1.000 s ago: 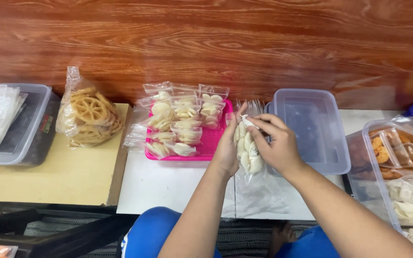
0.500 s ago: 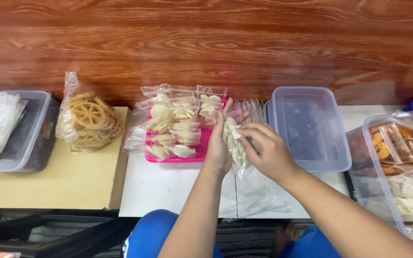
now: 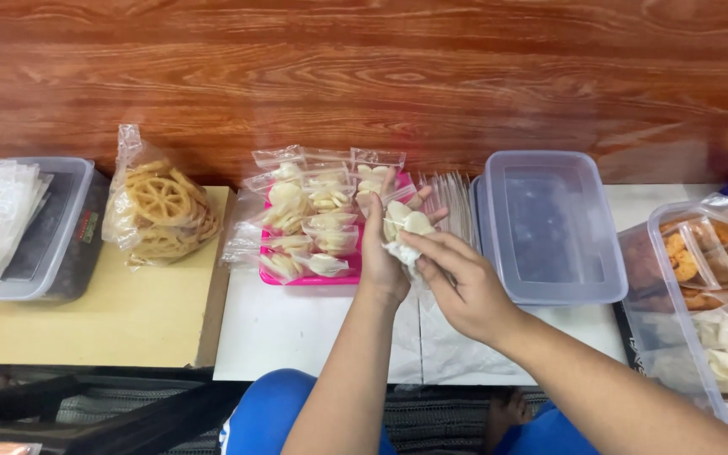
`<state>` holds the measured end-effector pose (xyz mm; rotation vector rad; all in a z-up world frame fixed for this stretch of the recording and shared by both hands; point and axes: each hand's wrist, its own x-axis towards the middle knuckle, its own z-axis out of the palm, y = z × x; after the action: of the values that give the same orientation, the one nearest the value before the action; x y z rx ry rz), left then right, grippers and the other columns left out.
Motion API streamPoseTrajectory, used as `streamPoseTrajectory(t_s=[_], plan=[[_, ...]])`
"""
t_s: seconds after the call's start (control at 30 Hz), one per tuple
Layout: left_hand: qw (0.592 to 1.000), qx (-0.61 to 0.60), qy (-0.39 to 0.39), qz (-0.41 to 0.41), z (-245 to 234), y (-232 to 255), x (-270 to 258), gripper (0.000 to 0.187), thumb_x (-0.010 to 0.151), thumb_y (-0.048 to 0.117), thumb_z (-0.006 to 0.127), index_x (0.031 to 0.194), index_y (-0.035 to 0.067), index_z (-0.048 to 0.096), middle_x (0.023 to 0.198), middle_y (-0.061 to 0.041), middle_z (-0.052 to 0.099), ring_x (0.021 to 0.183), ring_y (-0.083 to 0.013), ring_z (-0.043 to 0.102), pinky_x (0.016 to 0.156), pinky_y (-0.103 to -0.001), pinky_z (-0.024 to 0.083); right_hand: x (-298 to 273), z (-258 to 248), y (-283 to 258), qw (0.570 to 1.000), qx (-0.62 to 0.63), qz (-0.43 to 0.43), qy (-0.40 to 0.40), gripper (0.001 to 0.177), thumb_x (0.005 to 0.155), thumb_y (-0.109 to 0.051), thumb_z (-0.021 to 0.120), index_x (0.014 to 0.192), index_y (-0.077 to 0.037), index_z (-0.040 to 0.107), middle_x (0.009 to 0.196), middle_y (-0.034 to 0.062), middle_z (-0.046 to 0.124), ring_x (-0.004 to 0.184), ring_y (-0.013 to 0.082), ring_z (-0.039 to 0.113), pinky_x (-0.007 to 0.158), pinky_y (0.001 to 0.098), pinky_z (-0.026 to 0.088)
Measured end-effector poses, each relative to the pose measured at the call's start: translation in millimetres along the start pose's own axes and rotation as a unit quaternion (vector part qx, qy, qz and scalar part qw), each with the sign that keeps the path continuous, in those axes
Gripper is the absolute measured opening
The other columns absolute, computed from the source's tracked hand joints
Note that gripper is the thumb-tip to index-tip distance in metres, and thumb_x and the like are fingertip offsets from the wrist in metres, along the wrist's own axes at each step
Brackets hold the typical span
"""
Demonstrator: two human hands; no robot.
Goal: Packaging small white snacks into plastic bags and organizing them in a basket.
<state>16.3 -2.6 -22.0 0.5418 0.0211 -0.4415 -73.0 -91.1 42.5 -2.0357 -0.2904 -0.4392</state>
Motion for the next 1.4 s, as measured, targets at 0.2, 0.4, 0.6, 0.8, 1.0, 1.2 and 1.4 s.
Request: streamPoseTrajectory(t_s=[0.2, 0.4, 0.6, 0.8, 1.0, 1.2, 1.4], plan=[[0.996, -0.019, 0.06, -0.063, 13.5, -3.6, 3.2, 0.067, 0.095, 0.067, 0.053, 0.146, 0.023, 0.059, 0.124, -0.015, 0.071, 0.099, -0.0282, 0.073, 0.088, -0.042, 0.061, 14.1, -11.5, 34.6, 0.988, 0.092, 0.075, 0.095, 0.027, 0.106, -0.008, 0.049, 0.123, 0.0, 0.068, 0.12, 0.0169, 0.065, 0.122, 0.029, 0.059, 0.108, 0.0472, 0.044], [0.998, 0.028, 0.049, -0.011, 5.7, -15.0, 2.0, 0.065, 0.101, 0.064, 0.04, 0.159, 0.034, 0.039, 0.132, -0.016, 0.064, 0.112, -0.0249, 0.067, 0.097, -0.041, 0.058, 11.4, -2.1, 46.3, 0.991, 0.074, 0.078, 0.079, 0.018, 0.097, -0.002, 0.065, 0.114, 0.0, 0.073, 0.113, 0.0144, 0.069, 0.115, 0.0284, 0.068, 0.091, 0.0366, 0.058], [0.998, -0.002, 0.063, 0.023, -7.0, -2.5, 7.8, 0.063, 0.102, 0.062, 0.04, 0.16, 0.038, 0.035, 0.139, -0.017, 0.06, 0.108, -0.0301, 0.069, 0.088, -0.042, 0.061, 16.9, -12.1, 25.9, 0.989, -0.15, -0.019, 0.006, 0.017, 0.09, -0.01, 0.075, 0.106, -0.01, 0.079, 0.108, 0.0127, 0.074, 0.106, 0.0322, 0.072, 0.085, 0.0419, 0.061], [0.999, 0.007, 0.044, 0.002, -5.6, -10.2, 8.9, 0.061, 0.102, 0.062, 0.041, 0.159, 0.039, 0.038, 0.135, -0.016, 0.061, 0.106, -0.029, 0.07, 0.089, -0.042, 0.061, 19.8, -17.9, 36.1, 0.99, -0.141, -0.001, 0.006, 0.02, 0.089, -0.009, 0.075, 0.108, -0.009, 0.076, 0.091, 0.0102, 0.075, 0.082, 0.0269, 0.076, 0.071, 0.0376, 0.063], [1.0, 0.021, 0.02, -0.009, -3.7, -7.9, 6.9, 0.062, 0.103, 0.061, 0.04, 0.159, 0.036, 0.039, 0.137, -0.016, 0.059, 0.111, -0.0289, 0.067, 0.094, -0.044, 0.059, 21.7, -16.6, 51.0, 0.988, -0.147, -0.051, 0.023, 0.016, 0.087, -0.013, 0.08, 0.097, -0.001, 0.078, 0.099, 0.0156, 0.072, 0.088, 0.0334, 0.074, 0.074, 0.0384, 0.062], [0.999, -0.006, 0.041, -0.01, -5.6, 0.6, 7.9, 0.061, 0.102, 0.064, 0.039, 0.157, 0.038, 0.041, 0.134, -0.016, 0.064, 0.102, -0.0301, 0.072, 0.083, -0.043, 0.063, 16.5, -4.9, 27.6, 0.975, -0.182, -0.131, 0.004, 0.021, 0.092, -0.007, 0.07, 0.111, -0.006, 0.079, 0.103, 0.0099, 0.075, 0.102, 0.0308, 0.073, 0.09, 0.0402, 0.058], [0.998, 0.045, 0.021, -0.025, -13.3, -13.0, 18.1, 0.066, 0.101, 0.066, 0.04, 0.157, 0.033, 0.043, 0.135, -0.019, 0.063, 0.112, -0.0328, 0.069, 0.091, -0.049, 0.06, 28.6, -5.8, 38.1, 0.973, -0.166, -0.146, 0.06, 0.023, 0.091, -0.006, 0.075, 0.114, -0.008, 0.078, 0.089, 0.0082, 0.074, 0.09, 0.0286, 0.073, 0.084, 0.0403, 0.059]])
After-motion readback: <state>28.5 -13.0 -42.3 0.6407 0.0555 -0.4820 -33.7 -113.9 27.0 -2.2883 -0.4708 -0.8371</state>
